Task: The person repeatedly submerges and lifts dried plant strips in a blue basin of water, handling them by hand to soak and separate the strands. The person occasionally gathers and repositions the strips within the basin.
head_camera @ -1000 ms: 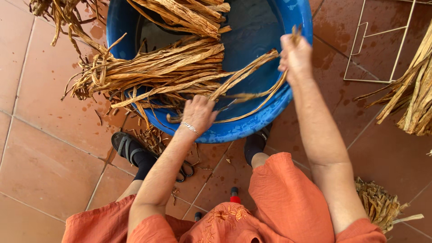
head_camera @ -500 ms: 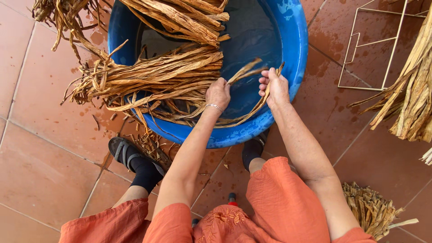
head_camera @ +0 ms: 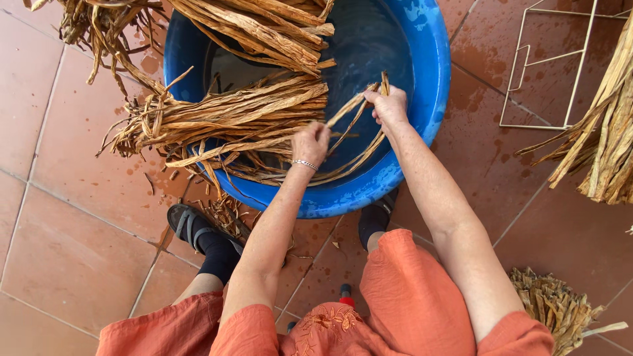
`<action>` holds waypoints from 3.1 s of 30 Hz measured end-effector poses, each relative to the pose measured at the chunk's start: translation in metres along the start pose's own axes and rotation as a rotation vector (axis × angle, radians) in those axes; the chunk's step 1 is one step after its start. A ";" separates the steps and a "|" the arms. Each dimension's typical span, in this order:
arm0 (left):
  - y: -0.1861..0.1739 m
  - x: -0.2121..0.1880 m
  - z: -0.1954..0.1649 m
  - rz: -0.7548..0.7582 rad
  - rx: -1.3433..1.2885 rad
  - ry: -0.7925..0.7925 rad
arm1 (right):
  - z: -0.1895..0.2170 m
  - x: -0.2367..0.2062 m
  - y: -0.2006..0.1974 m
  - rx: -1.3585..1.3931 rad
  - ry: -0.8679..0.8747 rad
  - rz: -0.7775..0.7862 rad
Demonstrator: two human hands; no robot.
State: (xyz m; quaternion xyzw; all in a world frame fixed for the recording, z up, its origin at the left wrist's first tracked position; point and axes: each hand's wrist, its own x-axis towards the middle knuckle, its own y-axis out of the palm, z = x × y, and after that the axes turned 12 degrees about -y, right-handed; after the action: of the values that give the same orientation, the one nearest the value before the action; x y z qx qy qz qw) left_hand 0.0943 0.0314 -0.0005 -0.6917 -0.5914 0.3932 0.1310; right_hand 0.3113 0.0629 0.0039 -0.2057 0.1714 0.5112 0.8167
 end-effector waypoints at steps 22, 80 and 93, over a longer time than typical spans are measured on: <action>0.029 0.003 -0.083 0.128 -0.153 0.221 | 0.014 -0.040 0.007 0.486 -0.247 0.108; -0.013 -0.006 -0.077 0.001 -0.140 0.252 | 0.067 -0.066 0.002 0.381 -0.179 0.288; 0.029 -0.002 -0.069 0.102 -0.205 0.086 | -0.009 -0.032 0.023 0.549 -0.199 0.115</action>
State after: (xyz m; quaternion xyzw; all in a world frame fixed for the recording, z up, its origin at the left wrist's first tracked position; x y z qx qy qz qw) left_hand 0.1633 0.0412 0.0262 -0.7469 -0.5864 0.3067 0.0643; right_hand 0.2764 0.0427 0.0077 0.0840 0.2339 0.5086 0.8244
